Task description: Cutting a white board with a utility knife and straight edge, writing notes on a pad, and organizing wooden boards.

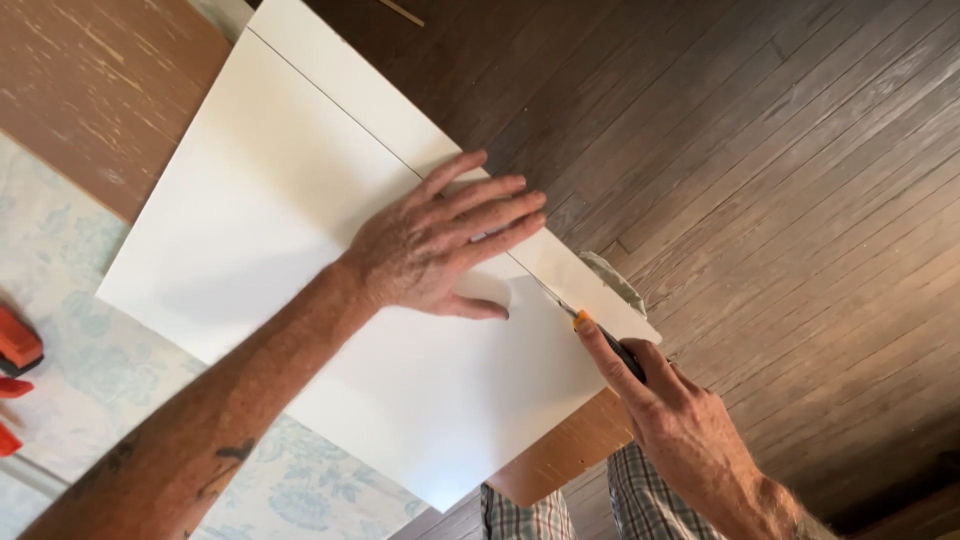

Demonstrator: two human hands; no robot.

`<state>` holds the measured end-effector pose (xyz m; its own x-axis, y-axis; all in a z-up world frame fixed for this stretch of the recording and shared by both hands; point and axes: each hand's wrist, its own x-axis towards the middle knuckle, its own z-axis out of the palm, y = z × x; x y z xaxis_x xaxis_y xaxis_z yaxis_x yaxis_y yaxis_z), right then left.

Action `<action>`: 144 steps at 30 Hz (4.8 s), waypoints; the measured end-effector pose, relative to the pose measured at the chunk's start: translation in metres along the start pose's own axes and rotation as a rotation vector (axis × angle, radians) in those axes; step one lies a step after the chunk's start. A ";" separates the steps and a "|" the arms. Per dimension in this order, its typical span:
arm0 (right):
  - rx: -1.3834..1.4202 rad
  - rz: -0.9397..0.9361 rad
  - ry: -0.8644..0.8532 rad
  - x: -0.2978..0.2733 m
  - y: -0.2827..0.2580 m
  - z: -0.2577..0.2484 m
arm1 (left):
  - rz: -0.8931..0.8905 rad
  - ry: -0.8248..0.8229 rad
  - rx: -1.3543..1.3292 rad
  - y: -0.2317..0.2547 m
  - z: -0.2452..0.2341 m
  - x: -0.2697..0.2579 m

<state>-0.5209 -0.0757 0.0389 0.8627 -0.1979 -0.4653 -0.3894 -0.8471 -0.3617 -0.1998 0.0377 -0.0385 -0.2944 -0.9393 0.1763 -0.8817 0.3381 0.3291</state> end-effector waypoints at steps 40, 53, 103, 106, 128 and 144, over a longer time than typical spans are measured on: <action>0.256 0.260 0.311 0.006 -0.013 -0.039 | -0.137 0.042 0.112 -0.002 -0.001 -0.011; 0.217 -0.259 0.369 0.233 -0.109 -0.061 | -0.500 0.323 0.070 -0.109 -0.051 -0.090; 0.191 -0.151 0.151 0.141 -0.060 -0.027 | -0.209 0.126 0.136 -0.072 -0.034 -0.064; 0.140 -0.140 0.161 0.124 -0.059 -0.033 | -0.210 0.176 0.104 -0.070 -0.034 -0.062; 0.165 0.062 0.051 -0.013 0.003 0.014 | -0.209 0.125 0.171 -0.046 -0.027 -0.045; 0.152 0.002 0.067 -0.035 0.022 0.020 | -0.147 0.075 0.095 0.005 0.006 -0.010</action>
<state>-0.5663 -0.0779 0.0308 0.8793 -0.2365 -0.4133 -0.4314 -0.7631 -0.4812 -0.2034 0.0487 -0.0443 -0.1345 -0.9701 0.2022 -0.9452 0.1869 0.2677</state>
